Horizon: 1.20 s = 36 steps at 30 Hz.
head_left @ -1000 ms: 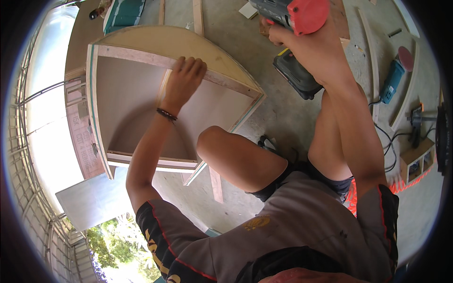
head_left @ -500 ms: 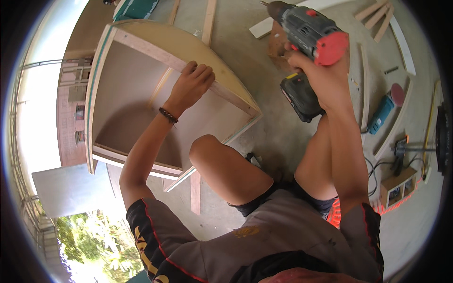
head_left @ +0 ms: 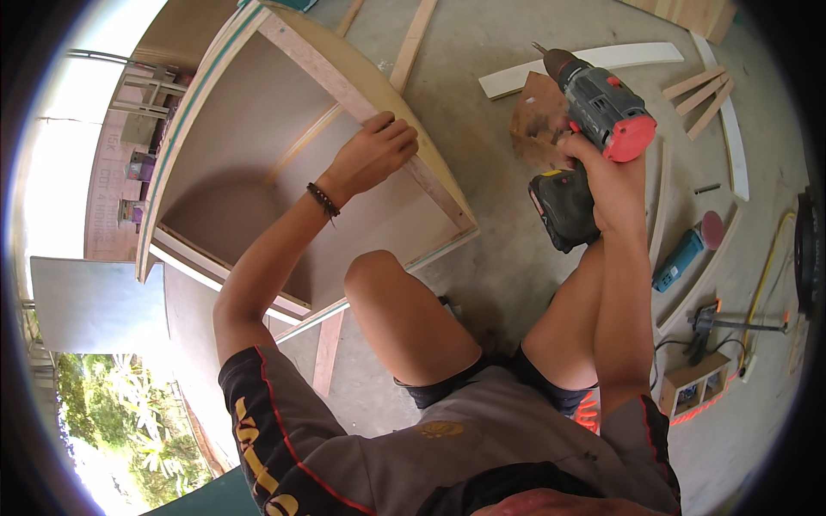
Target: The person uses a cordless drill to drive screws into a wooden furniture frame while sitting on the floor. After securing the pieces, they stand up, lift the assembled frame, and place it on top of a stack of similar wooden frames.
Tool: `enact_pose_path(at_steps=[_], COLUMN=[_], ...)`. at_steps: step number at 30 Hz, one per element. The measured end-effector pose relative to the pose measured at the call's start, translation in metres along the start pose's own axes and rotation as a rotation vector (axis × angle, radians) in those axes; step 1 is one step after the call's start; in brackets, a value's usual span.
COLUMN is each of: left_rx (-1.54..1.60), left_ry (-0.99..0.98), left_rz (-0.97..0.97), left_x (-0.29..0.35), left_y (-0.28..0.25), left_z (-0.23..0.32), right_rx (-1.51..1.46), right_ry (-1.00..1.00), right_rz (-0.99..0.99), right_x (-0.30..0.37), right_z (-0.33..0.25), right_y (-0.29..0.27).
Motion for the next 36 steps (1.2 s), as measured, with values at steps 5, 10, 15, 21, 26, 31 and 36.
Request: enact_pose_path(at_steps=[5,10,15,21,26,31,36], left_rx=[-0.024,0.024,0.054,-0.140,-0.156,0.008,0.111], left_ry=[-0.014,-0.055,-0.143,-0.077,-0.059,-0.068,-0.091], left_rz=[-0.056,0.000,0.039,-0.225,-0.308,-0.122,-0.049], left_x=[-0.002,0.000,0.009,-0.009,-0.012,0.002,-0.003], left_y=[-0.003,-0.012,-0.012,0.015,0.042,0.050,0.039], left_z=[0.005,0.013,0.031,0.075,0.107,0.094,0.093], right_rx=[-0.033,-0.037,-0.037,-0.021,0.025,0.042,0.051], right_ry=[0.055,0.076,0.024,0.045,0.011,-0.016,-0.022], right_rz=[0.038,0.013,0.054,0.024,0.001,-0.010,0.032], right_x=[0.001,0.003,0.006,0.007,0.007,0.005,0.006], right_z=[-0.002,-0.004,-0.007,-0.007,-0.007,-0.002,-0.004], right_y=[0.003,0.003,0.007,0.010,0.012,0.010,0.009])
Point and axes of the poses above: each hand's wrist, its own x-axis away from the middle knuckle, its own y-axis out of the palm, z = x × y, the point moved 1 cm from there along -x, towards the middle knuckle, and after that the axes turned 10 degrees about z, right-handed, at the moved point
